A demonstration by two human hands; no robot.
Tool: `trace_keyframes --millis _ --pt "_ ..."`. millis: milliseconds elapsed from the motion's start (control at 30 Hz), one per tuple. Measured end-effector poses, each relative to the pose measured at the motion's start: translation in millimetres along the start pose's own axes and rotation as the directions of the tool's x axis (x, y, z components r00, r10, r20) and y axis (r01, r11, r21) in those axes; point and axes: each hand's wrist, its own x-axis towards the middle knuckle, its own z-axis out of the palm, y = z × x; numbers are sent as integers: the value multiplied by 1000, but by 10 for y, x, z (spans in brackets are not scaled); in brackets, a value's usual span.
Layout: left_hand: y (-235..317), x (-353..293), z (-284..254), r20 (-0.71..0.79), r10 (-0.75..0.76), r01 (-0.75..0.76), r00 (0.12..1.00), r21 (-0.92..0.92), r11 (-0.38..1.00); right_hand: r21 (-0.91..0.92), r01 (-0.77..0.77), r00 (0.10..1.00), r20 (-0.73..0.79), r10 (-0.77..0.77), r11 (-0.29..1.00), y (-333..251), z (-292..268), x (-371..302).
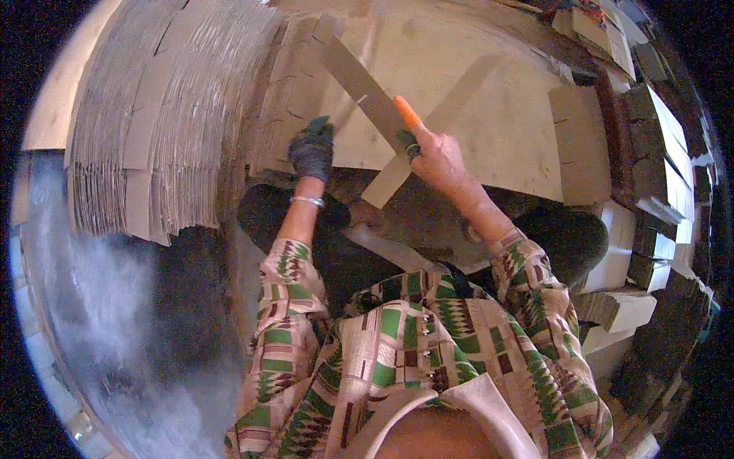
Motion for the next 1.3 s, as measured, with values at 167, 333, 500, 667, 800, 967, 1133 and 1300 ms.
trace_keyframes --millis 167,333,500,667,800,967,1133,1300 --pt "478 -295 416 122 58 -34 991 -186 982 -200 -45 993 98 66 979 208 78 -188" --pt "842 -480 500 207 -27 95 978 -326 940 -332 -71 956 247 160 941 515 343 -397" --pt "776 -352 414 66 39 -24 997 -221 975 -210 -182 966 145 215 961 233 -66 -332" --pt "1406 96 169 -233 315 -297 920 111 949 -477 -121 988 -142 59 870 869 -314 -472" --pt "1587 213 411 345 283 -375 895 239 896 -589 0 996 70 51 808 1132 -94 -519" --pt "1129 288 426 153 311 -344 938 307 887 -470 8 981 173 83 882 447 78 -520" --pt "860 173 299 241 342 -402 908 277 873 -260 18 996 -84 -41 966 597 -24 -560" --pt "1235 29 125 -29 446 -435 894 172 884 -521 -482 861 -430 271 704 1669 -1049 -769"
